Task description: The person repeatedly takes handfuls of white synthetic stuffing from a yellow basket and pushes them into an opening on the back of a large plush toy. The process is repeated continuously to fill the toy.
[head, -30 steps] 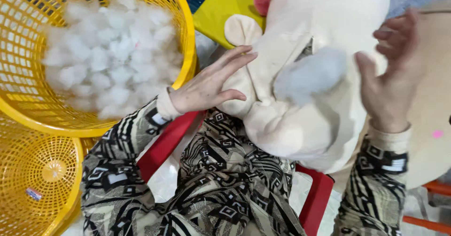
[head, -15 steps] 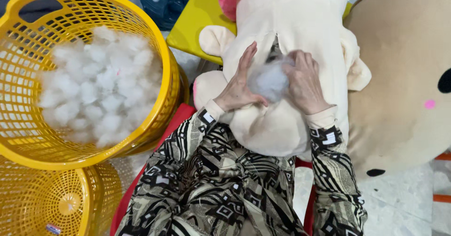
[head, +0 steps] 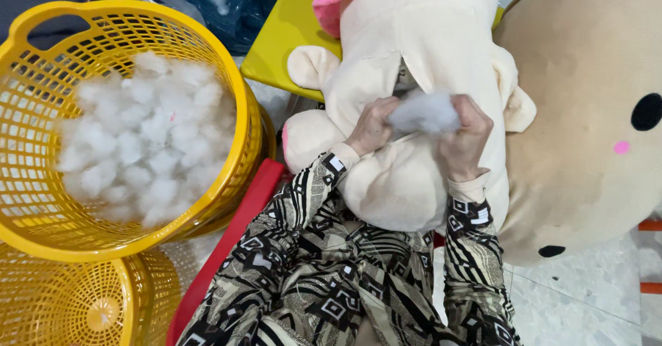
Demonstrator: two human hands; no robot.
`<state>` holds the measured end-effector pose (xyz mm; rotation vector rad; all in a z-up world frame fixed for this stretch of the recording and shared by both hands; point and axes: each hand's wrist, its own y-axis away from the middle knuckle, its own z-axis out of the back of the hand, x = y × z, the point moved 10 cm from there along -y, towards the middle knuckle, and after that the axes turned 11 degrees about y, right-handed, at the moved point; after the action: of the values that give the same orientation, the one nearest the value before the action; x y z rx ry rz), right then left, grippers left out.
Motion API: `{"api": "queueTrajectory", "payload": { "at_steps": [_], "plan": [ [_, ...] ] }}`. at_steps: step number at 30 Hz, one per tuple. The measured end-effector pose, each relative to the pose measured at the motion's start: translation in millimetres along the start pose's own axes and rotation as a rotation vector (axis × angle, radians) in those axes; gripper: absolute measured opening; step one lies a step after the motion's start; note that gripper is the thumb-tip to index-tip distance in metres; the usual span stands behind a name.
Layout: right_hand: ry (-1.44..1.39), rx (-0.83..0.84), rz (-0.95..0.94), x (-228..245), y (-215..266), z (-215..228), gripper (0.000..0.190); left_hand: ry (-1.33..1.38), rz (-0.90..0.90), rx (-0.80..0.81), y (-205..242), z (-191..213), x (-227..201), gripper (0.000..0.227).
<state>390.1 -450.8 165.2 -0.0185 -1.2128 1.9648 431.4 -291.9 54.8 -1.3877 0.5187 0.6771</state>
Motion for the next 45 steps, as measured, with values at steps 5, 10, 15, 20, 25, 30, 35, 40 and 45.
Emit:
{"api": "queueTrajectory", "payload": {
  "at_steps": [5,10,15,20,25,30,35,40,45],
  "plan": [
    [-0.056,-0.022,-0.065,-21,-1,7,0.020,0.086,0.143,0.007,3,1,14,0.040],
    [-0.016,-0.041,-0.179,-62,9,33,0.037,-0.163,0.217,0.046,21,10,20,0.044],
    [-0.273,-0.065,-0.215,-67,-4,57,0.056,-0.005,0.244,0.331,21,15,-18,0.110],
    [-0.999,0.067,-0.241,-2,-38,-31,0.074,0.080,0.391,0.426,29,100,-83,0.121],
    [-1.366,0.212,-0.386,114,-8,-177,0.081,0.362,0.409,-0.221,82,215,-128,0.102],
    [-0.839,0.316,-0.015,242,19,-223,0.093,0.423,0.202,-0.438,145,260,-143,0.096],
    [-0.466,0.557,0.713,327,79,-229,0.067,0.662,0.241,-0.909,204,332,-98,0.069],
    [-0.759,0.512,0.550,297,59,-231,0.044,0.501,0.186,-1.061,243,376,-112,0.047],
    [-1.135,0.853,-0.114,297,47,-295,0.069,0.160,0.197,-0.944,248,372,-140,0.054]
  ]
}}
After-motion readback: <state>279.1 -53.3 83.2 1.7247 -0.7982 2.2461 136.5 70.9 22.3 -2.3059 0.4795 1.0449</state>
